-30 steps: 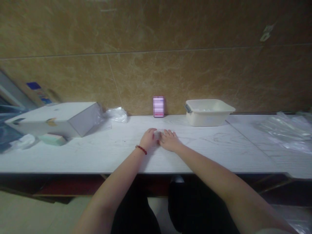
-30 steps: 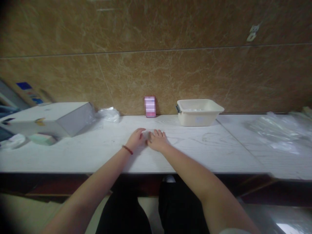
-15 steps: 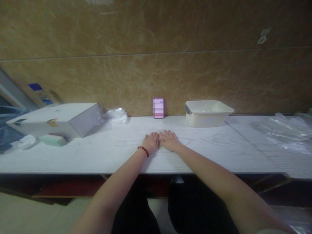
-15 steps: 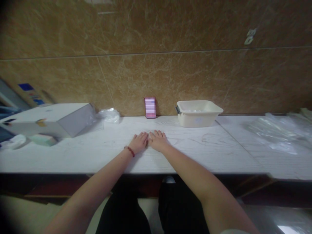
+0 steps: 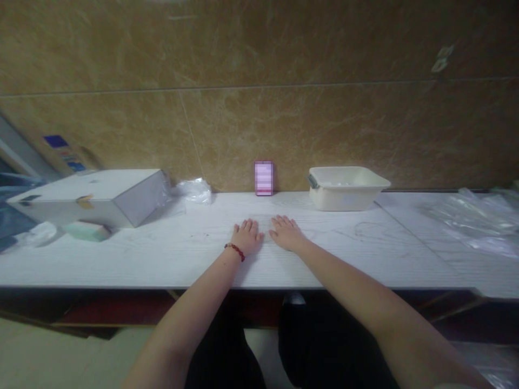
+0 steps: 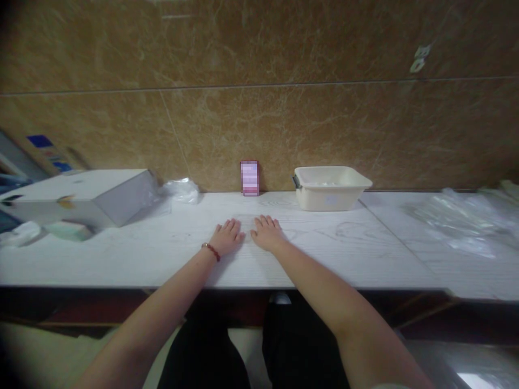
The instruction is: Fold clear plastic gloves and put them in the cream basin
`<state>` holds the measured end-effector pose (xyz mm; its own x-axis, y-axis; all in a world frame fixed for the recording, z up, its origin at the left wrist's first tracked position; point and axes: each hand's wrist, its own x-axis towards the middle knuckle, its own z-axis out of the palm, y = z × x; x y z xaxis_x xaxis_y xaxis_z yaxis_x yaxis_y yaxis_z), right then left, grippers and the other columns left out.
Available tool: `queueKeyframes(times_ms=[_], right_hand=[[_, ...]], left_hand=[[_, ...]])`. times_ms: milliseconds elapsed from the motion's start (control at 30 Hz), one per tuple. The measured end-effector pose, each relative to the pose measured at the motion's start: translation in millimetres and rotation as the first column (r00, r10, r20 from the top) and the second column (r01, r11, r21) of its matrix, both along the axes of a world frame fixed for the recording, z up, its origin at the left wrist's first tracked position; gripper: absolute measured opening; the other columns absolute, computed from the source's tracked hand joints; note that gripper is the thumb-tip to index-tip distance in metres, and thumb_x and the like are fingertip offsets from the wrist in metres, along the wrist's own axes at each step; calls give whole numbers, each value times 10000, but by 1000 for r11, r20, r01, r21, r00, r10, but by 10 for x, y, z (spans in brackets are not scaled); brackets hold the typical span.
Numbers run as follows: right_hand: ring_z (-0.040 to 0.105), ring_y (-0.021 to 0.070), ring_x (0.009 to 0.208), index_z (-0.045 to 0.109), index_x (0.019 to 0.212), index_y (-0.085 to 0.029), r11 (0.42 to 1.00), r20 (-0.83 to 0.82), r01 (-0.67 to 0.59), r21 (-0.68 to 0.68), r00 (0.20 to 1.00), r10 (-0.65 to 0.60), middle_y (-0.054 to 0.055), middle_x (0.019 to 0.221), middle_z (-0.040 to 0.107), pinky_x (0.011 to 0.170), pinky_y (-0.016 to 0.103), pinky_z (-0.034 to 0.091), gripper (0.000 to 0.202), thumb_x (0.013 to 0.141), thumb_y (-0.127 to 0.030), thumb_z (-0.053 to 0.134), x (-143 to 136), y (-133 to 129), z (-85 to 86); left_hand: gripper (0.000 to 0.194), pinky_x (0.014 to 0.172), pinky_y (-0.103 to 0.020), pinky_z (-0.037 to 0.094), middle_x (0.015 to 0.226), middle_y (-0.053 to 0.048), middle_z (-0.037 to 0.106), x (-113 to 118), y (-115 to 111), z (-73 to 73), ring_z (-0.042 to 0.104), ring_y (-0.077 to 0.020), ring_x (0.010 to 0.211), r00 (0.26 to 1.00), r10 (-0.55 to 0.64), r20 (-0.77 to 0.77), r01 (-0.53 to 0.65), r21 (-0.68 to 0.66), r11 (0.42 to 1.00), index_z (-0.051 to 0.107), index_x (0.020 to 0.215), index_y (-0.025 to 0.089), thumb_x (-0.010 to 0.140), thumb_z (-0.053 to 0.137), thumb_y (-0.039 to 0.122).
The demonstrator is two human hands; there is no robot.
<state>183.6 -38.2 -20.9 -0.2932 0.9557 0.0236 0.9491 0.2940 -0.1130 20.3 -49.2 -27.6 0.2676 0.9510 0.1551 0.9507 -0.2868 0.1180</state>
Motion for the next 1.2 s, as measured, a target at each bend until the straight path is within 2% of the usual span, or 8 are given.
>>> queueKeyframes(times_ms=[267,400,467,533,633,700,933,1200], right_hand=[[46,224,1231,130,1300,-229,1000,-2,15,-10,1000,-15,41,1368,87,950,460,26,604,779,-535,131,10,0,-14],[56,229,1229,137,1299,-232,1000,-10,13,12,1000,-13,43,1366,100,948,473,32,597,781,-529,128,3,-10,-21],[62,228,1229,148,1298,-224,1000,-2,13,20,1000,-13,45,1365,105,949,471,41,566,796,-486,134,1,-24,-6],[67,227,1229,169,1296,-208,1000,26,4,20,1000,-5,50,1365,109,951,467,54,529,809,-414,161,4,-42,19],[63,235,1230,180,1295,-190,999,87,-28,15,996,27,58,1367,96,948,467,82,523,793,-322,242,18,-59,49],[59,243,1229,171,1298,-185,999,109,-45,13,993,43,61,1368,86,945,470,96,543,777,-297,277,25,-60,52],[87,226,1227,182,1294,-195,999,35,5,37,999,-6,41,1362,127,946,477,81,504,815,-341,127,5,-13,-13],[56,206,1232,137,1301,-221,1000,31,11,-11,999,-10,26,1369,86,954,451,48,526,804,-396,152,3,-19,20]], left_hand=[[644,920,-535,88,1314,-126,255,-129,-2,25,165,-314,1202,998,59,-16,-60,-63,996,295,1248,137,757,243,551],[593,939,-501,87,1283,-182,293,-109,-27,111,166,-308,1204,994,103,-19,-102,41,994,341,1215,66,790,255,471],[538,955,-473,75,1281,-184,295,-17,-56,174,162,-290,1209,999,35,-15,-33,134,990,342,1211,57,809,257,405],[486,970,-437,89,1279,-153,316,126,-76,220,191,-253,1206,991,-130,-17,131,168,977,331,1218,82,825,244,355],[424,952,-377,205,1260,-98,363,351,-50,217,279,-192,1173,942,-336,20,333,93,938,334,1209,138,843,201,306],[403,930,-341,257,1252,-84,374,449,11,175,310,-163,1155,928,-369,55,365,66,929,330,1203,145,846,184,261],[444,923,-368,264,1239,-117,386,368,200,31,308,-203,1155,976,-219,8,218,64,974,348,1193,99,846,164,305],[540,945,-416,193,1298,-142,284,179,241,-28,240,-253,1186,976,-173,-134,182,56,982,294,1239,97,802,235,408]])
